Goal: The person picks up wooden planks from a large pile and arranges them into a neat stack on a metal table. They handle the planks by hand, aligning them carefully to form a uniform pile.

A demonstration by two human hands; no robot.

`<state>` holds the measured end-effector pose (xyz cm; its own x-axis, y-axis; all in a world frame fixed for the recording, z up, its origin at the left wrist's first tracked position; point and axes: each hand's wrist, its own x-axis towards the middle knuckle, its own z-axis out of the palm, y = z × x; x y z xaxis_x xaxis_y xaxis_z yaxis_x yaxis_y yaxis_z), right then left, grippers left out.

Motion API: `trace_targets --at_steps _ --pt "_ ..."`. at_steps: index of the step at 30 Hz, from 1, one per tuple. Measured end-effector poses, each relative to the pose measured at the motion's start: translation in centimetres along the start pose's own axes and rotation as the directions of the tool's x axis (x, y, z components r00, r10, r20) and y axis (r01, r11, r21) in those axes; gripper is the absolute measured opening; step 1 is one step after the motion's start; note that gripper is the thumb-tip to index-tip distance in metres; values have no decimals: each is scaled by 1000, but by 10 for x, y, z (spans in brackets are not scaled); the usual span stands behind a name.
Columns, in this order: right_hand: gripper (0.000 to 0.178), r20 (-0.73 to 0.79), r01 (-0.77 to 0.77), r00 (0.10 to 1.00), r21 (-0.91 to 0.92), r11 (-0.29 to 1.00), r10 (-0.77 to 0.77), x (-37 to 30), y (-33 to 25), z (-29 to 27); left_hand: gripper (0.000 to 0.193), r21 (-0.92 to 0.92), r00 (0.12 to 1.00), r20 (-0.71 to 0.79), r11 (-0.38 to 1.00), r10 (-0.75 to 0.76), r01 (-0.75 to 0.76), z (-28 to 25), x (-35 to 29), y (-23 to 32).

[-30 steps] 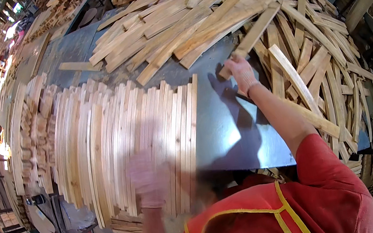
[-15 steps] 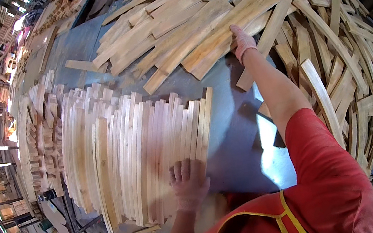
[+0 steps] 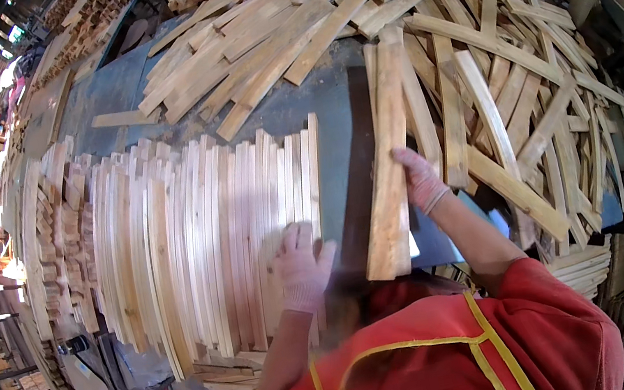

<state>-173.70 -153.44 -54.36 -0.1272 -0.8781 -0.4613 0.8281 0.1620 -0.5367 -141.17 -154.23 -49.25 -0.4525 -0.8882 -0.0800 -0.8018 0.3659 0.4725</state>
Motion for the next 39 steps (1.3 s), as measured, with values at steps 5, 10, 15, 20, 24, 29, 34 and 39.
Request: trace_targets --at_steps 5,10,15,20,24,29,34,39 --pt "48 -242 74 966 -100 992 -96 -52 84 3 94 -96 795 572 946 -201 309 -45 -13 99" --pt "35 -256 19 962 -299 954 -99 -64 114 -19 97 -251 904 382 919 -194 303 -33 -64 39" --pt "36 -245 -84 958 -738 669 -150 -88 131 38 82 -422 954 58 858 -295 291 -77 -120 -19" --pt "48 -7 28 992 -959 281 -123 -88 152 49 58 159 908 -222 906 -354 392 -143 -126 -126" --pt "53 193 205 976 -971 124 -101 -102 86 51 49 440 856 -466 781 -224 444 -165 -171 -211" --pt "86 175 9 832 -953 -302 -527 -75 21 9 79 316 685 -401 610 -609 727 -168 -172 -248" --pt "107 -103 -175 947 -960 -218 -305 -80 44 13 75 684 908 -391 613 -151 396 -125 -121 -155" --pt "93 -208 -22 940 -828 560 -271 -69 45 -13 88 326 997 -64 945 34 -11 11 -86 25"
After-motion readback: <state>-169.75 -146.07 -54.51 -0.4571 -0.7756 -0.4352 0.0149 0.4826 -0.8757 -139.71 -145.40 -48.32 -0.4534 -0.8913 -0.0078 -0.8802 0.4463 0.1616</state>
